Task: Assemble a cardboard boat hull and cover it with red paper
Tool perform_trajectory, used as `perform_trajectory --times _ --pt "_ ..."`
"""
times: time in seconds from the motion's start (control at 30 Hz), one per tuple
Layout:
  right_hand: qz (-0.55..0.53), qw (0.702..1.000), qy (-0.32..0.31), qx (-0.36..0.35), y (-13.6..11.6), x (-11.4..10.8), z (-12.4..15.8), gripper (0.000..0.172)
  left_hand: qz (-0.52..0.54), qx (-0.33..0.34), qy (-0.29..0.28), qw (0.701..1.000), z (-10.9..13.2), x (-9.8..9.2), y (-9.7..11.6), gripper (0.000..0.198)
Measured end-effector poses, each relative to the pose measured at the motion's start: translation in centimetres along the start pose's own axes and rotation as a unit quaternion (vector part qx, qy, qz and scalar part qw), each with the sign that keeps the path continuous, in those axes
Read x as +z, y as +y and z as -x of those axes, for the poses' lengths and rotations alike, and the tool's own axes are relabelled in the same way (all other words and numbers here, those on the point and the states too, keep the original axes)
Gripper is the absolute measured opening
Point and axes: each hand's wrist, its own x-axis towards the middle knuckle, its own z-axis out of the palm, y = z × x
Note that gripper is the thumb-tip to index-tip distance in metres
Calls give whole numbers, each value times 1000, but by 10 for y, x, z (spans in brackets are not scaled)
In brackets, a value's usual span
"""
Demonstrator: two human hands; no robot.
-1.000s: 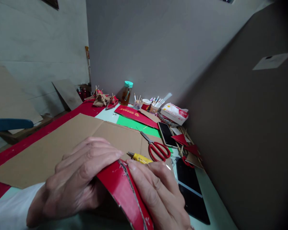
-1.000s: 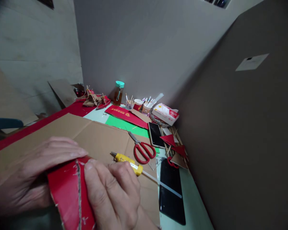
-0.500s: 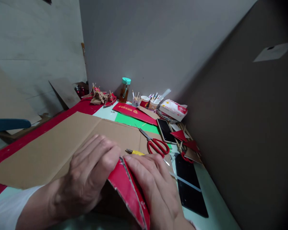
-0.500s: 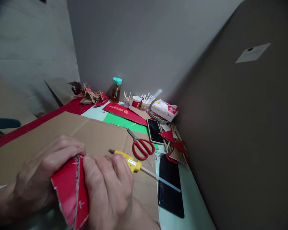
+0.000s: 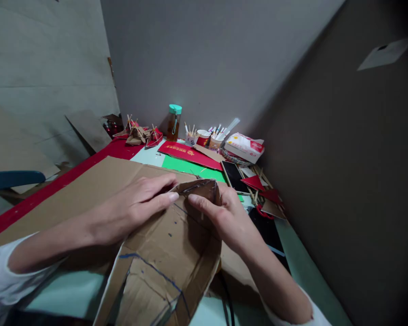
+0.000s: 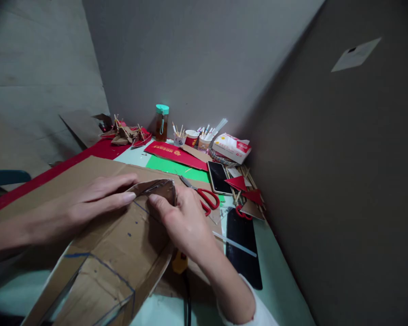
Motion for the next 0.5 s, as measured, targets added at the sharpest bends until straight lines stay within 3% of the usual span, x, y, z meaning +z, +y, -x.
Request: perform_trajectory --times 0.1,0.23,0.3,0.5 --pt "-5 1000 -5 19 7 -5 -1 11 118 -75 -20 990 3 -1 -3 38" --pt "-40 998 -3 42 13 -5 0 19 286 -188 -94 935 7 6 -19 36" --pt "-44 997 -26 64 15 -4 0 17 327 -211 -112 915 9 10 -27 33" --pt "-6 995 -69 77 26 -2 -1 14 360 -232 -132 894 11 14 -40 28"
